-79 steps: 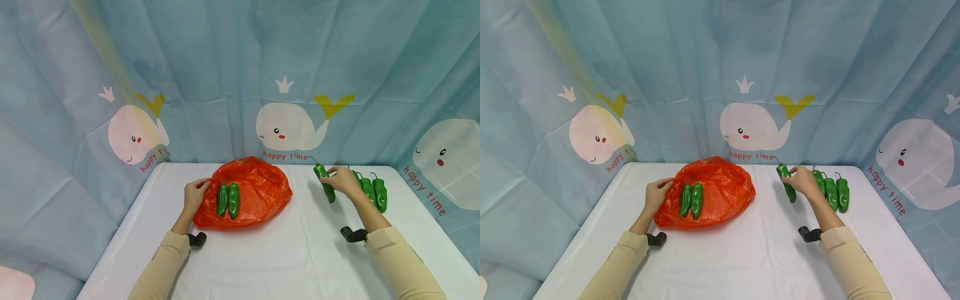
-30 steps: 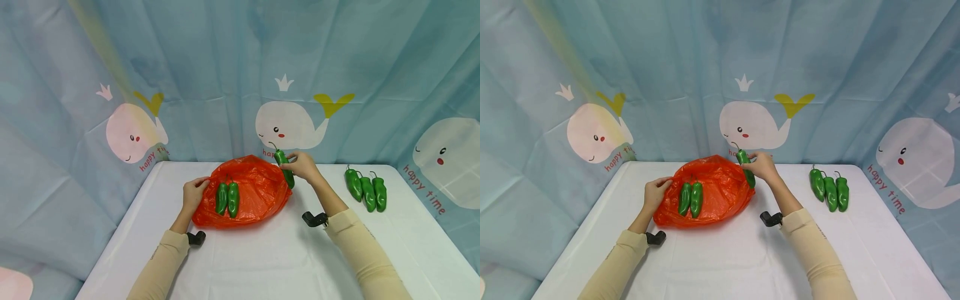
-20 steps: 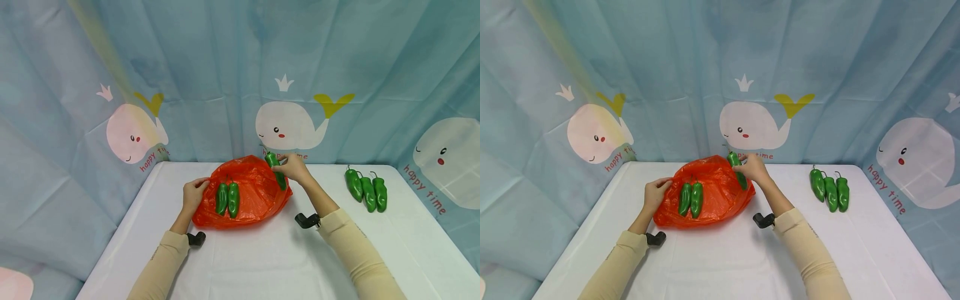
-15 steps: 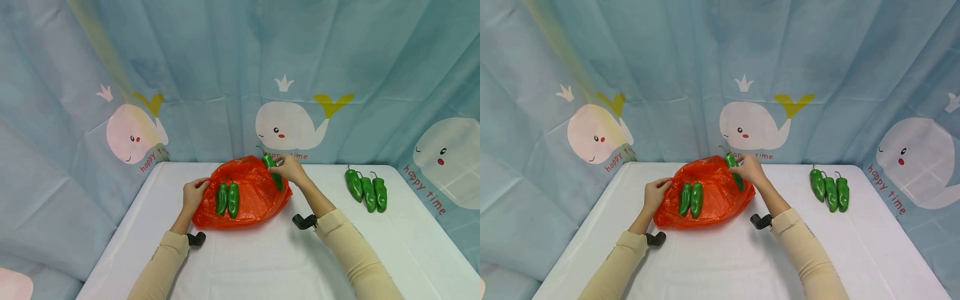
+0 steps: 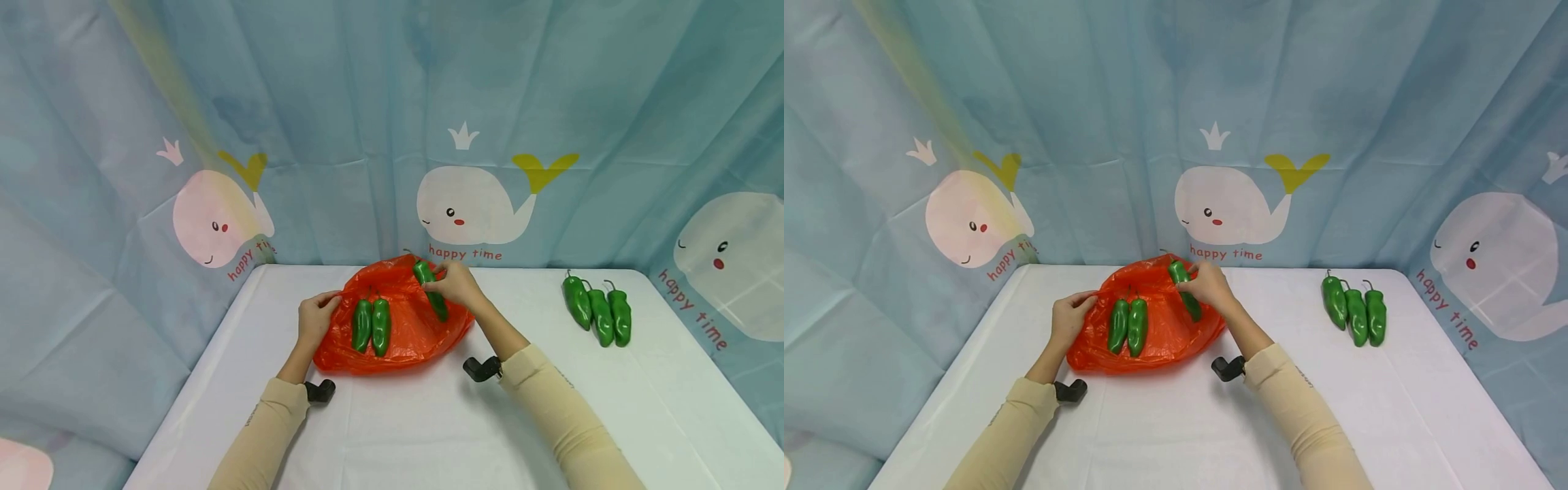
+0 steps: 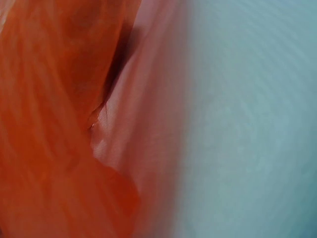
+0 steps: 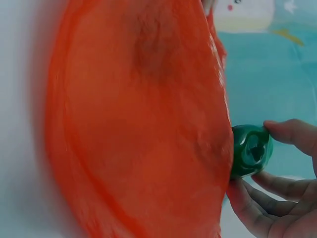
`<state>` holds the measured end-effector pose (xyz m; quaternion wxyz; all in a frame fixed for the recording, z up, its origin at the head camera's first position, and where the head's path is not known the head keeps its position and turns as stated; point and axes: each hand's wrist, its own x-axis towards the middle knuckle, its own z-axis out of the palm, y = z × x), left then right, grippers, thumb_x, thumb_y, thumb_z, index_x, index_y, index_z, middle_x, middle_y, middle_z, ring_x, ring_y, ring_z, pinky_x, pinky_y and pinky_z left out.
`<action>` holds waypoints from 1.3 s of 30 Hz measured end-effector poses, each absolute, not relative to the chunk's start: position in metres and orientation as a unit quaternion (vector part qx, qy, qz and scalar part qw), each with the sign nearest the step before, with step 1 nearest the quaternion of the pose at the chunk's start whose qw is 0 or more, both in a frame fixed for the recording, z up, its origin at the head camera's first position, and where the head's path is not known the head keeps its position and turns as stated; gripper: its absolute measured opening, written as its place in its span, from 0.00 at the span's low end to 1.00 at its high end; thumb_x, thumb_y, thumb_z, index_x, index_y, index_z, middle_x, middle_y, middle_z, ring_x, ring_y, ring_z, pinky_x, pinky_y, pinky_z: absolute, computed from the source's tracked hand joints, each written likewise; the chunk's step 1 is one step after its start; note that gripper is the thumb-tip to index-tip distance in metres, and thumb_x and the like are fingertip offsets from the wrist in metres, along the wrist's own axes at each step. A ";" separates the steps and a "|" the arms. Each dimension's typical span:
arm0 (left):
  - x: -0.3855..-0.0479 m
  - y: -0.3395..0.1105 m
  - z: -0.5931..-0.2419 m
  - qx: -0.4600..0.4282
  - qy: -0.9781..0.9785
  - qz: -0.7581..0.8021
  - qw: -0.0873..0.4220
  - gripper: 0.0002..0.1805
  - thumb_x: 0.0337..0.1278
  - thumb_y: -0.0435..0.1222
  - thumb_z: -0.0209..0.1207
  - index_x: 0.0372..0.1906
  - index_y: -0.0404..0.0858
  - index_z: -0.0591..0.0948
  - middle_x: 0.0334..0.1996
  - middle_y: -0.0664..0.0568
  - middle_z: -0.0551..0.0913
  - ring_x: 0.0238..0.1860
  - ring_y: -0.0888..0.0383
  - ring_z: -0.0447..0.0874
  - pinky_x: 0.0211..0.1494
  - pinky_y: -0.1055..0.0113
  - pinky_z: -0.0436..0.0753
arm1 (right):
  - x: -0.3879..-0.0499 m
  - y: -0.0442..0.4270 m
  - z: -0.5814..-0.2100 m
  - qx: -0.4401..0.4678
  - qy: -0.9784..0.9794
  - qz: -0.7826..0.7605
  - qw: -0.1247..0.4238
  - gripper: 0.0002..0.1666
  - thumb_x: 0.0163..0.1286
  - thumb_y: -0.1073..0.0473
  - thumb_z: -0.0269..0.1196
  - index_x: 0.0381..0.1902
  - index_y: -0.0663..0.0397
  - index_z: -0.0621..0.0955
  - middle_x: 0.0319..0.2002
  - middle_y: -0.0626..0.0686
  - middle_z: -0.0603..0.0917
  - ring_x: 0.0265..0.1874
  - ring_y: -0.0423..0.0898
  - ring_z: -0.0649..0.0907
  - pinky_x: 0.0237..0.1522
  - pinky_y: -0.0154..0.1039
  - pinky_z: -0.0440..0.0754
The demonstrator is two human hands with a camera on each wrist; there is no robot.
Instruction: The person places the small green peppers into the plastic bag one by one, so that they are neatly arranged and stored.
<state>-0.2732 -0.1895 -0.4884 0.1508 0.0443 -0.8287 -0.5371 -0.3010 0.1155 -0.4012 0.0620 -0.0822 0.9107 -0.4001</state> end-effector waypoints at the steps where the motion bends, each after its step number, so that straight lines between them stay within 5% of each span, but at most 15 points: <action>1: -0.273 -0.190 -0.488 0.045 -0.828 -0.539 0.149 0.13 0.64 0.38 0.61 0.47 0.34 0.86 0.47 0.39 0.87 0.52 0.46 0.83 0.60 0.52 0.79 | -0.301 0.114 -0.402 -0.081 0.910 -0.401 0.063 0.31 0.60 0.52 0.70 0.55 0.66 0.77 0.49 0.63 0.83 0.36 0.50 0.83 0.37 0.40 0.85; 32: -0.272 -0.187 -0.485 0.046 -0.828 -0.541 0.141 0.14 0.65 0.38 0.59 0.48 0.33 0.86 0.47 0.39 0.87 0.52 0.47 0.83 0.60 0.52 0.80 | -0.297 0.073 -0.435 -0.042 0.919 -0.370 0.127 0.28 0.59 0.54 0.72 0.52 0.65 0.78 0.44 0.59 0.83 0.36 0.48 0.81 0.37 0.38 0.86; 39: -0.273 -0.188 -0.485 0.050 -0.828 -0.539 0.144 0.14 0.65 0.38 0.60 0.48 0.35 0.86 0.46 0.40 0.87 0.51 0.49 0.83 0.55 0.63 0.81 | -0.295 0.064 -0.439 -0.040 0.923 -0.361 0.125 0.23 0.58 0.55 0.72 0.44 0.64 0.78 0.39 0.57 0.81 0.35 0.48 0.79 0.34 0.36 0.83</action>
